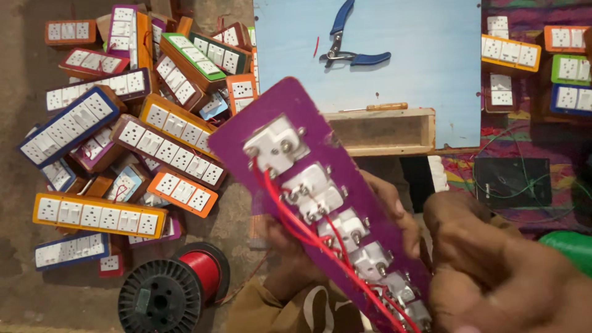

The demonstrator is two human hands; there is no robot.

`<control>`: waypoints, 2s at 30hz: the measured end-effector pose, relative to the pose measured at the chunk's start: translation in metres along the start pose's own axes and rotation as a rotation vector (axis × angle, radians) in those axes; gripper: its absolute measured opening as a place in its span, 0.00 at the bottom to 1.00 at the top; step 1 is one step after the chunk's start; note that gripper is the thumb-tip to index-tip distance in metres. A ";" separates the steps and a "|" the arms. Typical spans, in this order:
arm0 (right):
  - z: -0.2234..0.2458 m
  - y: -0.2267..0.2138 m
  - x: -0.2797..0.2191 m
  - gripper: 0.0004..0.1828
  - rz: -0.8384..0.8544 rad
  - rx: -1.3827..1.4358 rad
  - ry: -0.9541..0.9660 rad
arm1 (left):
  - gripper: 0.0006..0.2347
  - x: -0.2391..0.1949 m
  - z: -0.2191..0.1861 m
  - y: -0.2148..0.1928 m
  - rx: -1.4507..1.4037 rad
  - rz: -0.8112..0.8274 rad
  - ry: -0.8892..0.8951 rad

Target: The person sits on the floor and assembles power strips by connecting red wires between multiple socket modules using a screwdriver. They strip wire ends with pliers, insert them into terminals, and tighten screws. The person switches between a purple and an orange power strip during the process.

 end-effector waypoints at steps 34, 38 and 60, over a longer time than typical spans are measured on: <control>-0.155 -0.020 -0.062 0.45 -0.039 0.289 0.786 | 0.24 0.002 -0.079 -0.049 0.897 -0.295 0.175; -0.141 -0.047 -0.021 0.43 -0.098 -0.685 0.310 | 0.19 0.004 -0.081 -0.082 1.593 -0.515 -0.030; -0.191 -0.045 -0.062 0.43 -0.109 -0.692 0.421 | 0.07 0.040 -0.038 -0.166 1.962 -0.621 0.087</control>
Point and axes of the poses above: each hand's wrist, its own x-axis towards the middle knuckle, its own y-axis out of the palm, z = x × y, the point moved 7 cm from there along x, towards the middle knuckle, and after that the axes turned 4 degrees about x, right-handed, at the moved point
